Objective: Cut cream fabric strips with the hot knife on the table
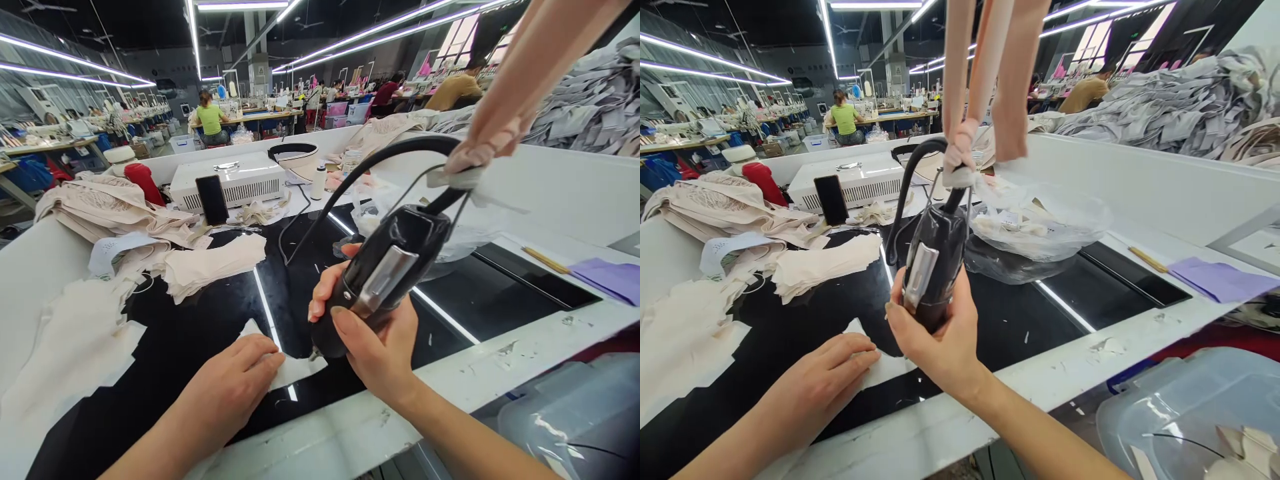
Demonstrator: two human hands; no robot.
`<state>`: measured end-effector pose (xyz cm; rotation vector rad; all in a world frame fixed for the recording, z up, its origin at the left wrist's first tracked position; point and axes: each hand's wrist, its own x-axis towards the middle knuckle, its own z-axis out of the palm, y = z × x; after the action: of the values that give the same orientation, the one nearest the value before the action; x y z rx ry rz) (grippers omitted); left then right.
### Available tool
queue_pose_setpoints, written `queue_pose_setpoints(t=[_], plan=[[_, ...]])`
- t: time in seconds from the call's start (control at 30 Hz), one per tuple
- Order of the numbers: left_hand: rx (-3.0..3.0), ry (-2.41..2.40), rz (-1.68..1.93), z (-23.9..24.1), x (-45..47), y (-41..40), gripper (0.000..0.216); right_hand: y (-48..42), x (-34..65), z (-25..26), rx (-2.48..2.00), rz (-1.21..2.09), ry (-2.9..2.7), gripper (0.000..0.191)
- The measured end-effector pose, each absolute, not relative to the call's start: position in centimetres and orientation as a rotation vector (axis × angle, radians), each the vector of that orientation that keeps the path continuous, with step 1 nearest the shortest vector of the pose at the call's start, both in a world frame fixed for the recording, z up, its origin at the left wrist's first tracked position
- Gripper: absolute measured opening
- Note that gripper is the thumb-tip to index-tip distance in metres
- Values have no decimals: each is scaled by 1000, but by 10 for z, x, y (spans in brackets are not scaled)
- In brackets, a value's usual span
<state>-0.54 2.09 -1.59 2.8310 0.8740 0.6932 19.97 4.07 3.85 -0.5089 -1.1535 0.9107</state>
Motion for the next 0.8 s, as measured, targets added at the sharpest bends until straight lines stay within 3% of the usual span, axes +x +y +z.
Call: queue_pose_setpoints(t=[0.33,0.6,0.8], plan=[[2761,873,614,-26,-2,14,25,33,207,39,-596,856,-1156,48],[2756,862,621,-30,-3,11,27,37,199,38,-547,876,-1121,39],[2731,860,612,-31,-3,10,28,42,186,36,-516,949,-1119,44]])
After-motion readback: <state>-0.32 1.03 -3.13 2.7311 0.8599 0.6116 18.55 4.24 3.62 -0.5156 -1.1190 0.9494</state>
